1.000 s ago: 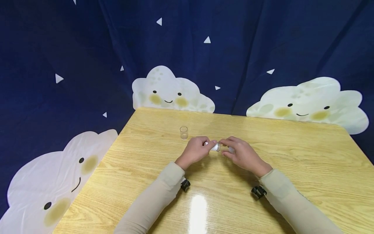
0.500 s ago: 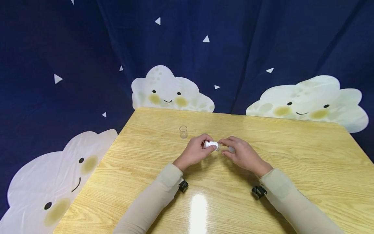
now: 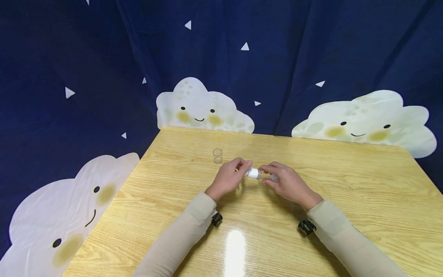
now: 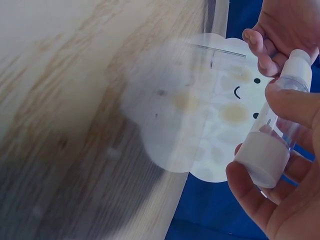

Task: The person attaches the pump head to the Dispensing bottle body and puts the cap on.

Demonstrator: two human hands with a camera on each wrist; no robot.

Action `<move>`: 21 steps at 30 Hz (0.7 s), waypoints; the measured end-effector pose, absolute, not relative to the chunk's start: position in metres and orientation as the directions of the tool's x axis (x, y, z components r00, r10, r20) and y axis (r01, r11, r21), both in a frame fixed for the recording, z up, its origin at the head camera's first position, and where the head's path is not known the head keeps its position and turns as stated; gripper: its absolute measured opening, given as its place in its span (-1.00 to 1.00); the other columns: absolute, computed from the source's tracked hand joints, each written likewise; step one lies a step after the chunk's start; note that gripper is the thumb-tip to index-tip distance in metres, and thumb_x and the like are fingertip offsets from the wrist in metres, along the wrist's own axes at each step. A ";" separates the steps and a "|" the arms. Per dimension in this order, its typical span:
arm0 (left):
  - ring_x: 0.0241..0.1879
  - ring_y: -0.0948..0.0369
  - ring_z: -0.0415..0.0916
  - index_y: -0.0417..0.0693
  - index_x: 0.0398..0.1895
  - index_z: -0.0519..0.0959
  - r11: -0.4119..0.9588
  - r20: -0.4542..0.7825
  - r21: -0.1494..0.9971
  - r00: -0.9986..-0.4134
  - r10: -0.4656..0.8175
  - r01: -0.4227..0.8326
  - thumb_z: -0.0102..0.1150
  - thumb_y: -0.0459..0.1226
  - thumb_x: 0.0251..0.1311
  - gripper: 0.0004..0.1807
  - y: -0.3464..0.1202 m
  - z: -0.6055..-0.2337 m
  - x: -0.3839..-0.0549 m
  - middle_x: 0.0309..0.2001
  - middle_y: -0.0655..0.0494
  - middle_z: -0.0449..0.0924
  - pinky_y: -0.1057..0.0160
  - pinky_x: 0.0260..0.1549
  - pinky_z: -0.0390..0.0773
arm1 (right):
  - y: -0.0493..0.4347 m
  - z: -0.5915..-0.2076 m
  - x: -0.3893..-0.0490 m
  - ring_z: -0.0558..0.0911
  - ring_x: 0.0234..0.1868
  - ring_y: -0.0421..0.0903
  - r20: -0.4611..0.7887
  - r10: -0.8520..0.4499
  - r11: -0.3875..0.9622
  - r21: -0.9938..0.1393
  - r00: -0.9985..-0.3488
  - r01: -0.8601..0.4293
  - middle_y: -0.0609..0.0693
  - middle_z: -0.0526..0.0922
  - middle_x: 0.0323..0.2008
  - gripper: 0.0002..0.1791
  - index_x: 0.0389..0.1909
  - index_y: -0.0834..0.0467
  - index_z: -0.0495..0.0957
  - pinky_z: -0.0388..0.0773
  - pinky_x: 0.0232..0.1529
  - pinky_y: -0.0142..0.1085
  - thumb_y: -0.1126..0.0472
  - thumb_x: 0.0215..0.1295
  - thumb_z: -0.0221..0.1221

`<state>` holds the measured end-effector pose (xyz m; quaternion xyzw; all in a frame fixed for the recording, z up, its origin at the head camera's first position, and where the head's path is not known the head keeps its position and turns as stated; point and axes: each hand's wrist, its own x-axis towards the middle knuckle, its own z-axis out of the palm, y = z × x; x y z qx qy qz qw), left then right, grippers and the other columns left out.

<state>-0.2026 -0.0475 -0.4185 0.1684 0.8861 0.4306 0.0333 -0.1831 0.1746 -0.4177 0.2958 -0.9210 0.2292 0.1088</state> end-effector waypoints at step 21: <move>-0.69 0.27 0.26 -0.15 -0.53 0.64 0.560 0.029 0.797 -0.940 0.340 0.227 -0.03 0.17 0.38 -0.39 -0.044 -0.413 -0.198 -0.46 -0.15 0.71 0.34 -0.64 0.26 | 0.176 -0.418 -0.182 0.69 -0.16 0.00 0.338 -0.505 0.711 -0.358 -0.794 -0.605 0.09 0.70 -0.11 -0.59 0.13 0.14 0.61 0.63 -0.19 -0.13 0.21 0.25 0.34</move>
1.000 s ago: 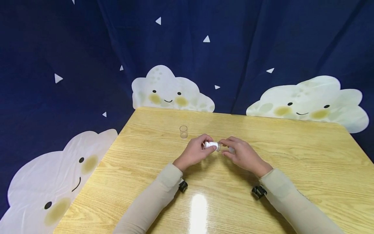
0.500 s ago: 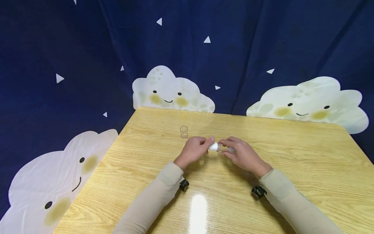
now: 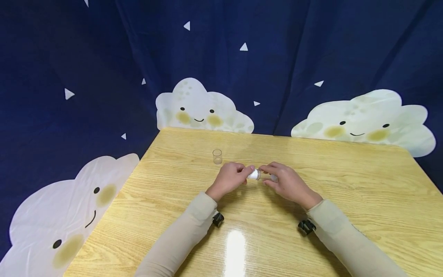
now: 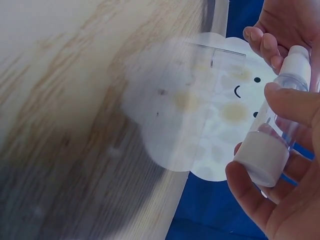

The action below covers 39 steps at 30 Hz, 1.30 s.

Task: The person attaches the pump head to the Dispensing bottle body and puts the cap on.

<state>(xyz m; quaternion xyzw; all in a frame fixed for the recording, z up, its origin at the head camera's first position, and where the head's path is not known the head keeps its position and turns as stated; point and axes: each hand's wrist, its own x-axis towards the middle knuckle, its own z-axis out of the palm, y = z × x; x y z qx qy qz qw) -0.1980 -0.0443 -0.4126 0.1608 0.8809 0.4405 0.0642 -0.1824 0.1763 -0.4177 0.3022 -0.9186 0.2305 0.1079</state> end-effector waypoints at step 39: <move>-0.35 0.06 0.64 0.07 -0.26 0.63 0.502 0.031 0.838 -0.937 0.348 0.214 -0.04 0.19 0.39 -0.55 -0.041 -0.412 -0.202 -0.37 0.06 0.70 0.31 -0.46 0.47 | 0.178 -0.414 -0.182 0.68 -0.18 -0.05 0.344 -0.487 0.720 -0.362 -0.803 -0.592 0.07 0.69 -0.11 -0.54 0.16 0.17 0.60 0.63 -0.20 -0.14 0.20 0.24 0.35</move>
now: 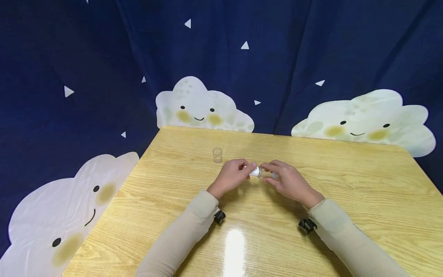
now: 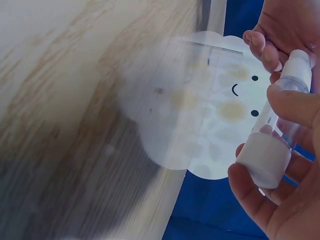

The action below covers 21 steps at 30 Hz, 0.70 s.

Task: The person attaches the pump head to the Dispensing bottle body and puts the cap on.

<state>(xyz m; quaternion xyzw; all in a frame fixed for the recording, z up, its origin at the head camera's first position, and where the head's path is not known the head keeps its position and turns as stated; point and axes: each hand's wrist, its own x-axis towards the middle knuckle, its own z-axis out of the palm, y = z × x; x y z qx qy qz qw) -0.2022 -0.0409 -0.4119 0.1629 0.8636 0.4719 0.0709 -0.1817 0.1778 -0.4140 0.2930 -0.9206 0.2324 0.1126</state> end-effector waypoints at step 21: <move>-0.52 0.28 0.42 0.03 -0.02 0.60 0.463 0.128 0.832 -0.918 0.375 0.305 0.17 -0.07 0.36 -0.74 -0.038 -0.413 -0.199 -0.31 0.09 0.63 0.37 -0.56 0.44 | 0.181 -0.412 -0.183 0.67 -0.21 -0.05 0.353 -0.488 0.717 -0.360 -0.799 -0.597 0.08 0.70 -0.12 -0.57 0.15 0.17 0.60 0.62 -0.22 -0.15 0.20 0.25 0.33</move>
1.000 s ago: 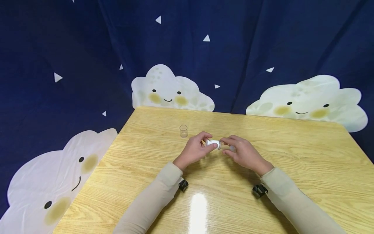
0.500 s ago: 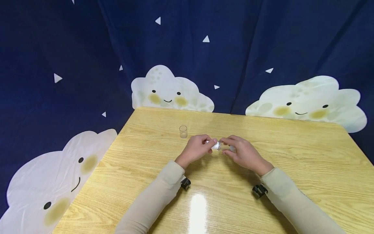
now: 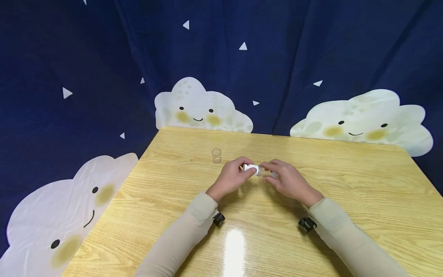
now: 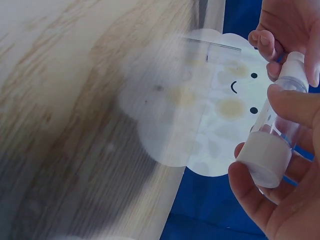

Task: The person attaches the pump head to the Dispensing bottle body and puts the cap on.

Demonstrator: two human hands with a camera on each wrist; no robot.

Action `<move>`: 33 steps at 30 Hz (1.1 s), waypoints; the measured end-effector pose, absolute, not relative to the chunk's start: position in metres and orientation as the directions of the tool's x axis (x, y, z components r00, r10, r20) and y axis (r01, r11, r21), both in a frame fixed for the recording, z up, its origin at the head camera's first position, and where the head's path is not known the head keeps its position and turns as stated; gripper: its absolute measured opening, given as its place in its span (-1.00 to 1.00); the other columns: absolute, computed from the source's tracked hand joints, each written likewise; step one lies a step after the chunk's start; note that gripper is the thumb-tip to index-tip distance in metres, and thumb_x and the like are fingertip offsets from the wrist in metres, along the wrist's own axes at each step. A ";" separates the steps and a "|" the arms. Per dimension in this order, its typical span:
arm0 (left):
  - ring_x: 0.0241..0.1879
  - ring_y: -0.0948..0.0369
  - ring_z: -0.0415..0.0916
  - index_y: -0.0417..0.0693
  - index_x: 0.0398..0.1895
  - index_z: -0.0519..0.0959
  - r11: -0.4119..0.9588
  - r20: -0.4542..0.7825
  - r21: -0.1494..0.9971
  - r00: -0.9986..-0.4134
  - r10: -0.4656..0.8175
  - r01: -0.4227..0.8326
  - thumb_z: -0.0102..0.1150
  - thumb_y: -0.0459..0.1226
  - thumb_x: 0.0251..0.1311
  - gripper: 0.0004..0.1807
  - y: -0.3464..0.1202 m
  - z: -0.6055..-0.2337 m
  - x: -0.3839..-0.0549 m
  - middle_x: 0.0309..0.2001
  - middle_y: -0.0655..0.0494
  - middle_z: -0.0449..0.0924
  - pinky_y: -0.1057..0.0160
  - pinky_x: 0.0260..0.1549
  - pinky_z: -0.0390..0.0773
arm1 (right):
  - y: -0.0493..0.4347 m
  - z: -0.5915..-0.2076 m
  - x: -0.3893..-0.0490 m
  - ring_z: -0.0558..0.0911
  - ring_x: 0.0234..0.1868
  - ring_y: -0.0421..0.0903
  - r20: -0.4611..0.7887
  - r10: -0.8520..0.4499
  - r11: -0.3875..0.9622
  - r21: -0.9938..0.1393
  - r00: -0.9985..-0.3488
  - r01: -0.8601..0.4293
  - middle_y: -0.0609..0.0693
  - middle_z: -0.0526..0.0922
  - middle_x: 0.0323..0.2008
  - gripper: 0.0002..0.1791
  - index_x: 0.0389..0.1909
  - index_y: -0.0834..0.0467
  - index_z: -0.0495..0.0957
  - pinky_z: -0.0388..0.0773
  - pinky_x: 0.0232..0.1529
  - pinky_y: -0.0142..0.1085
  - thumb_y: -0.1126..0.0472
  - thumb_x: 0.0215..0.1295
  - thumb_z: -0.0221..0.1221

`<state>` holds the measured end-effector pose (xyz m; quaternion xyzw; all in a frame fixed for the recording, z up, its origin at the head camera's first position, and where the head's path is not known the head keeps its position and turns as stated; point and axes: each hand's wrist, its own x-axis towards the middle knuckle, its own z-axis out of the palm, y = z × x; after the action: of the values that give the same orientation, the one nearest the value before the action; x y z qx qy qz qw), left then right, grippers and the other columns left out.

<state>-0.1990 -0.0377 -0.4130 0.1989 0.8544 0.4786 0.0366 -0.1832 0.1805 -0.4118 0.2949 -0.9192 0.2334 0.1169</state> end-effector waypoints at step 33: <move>-0.60 0.23 0.34 0.00 -0.37 0.63 0.518 0.017 0.839 -0.960 0.281 0.166 -0.09 0.23 0.39 -0.44 -0.040 -0.412 -0.200 -0.35 -0.07 0.72 0.31 -0.58 0.33 | 0.175 -0.409 -0.183 0.68 -0.16 -0.04 0.324 -0.484 0.729 -0.364 -0.813 -0.580 0.07 0.70 -0.12 -0.56 0.15 0.15 0.60 0.61 -0.19 -0.14 0.17 0.24 0.35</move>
<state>-0.2005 -0.0405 -0.4118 0.1285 0.8692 0.4736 0.0604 -0.1828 0.1745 -0.4094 0.2880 -0.9239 0.2294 0.1040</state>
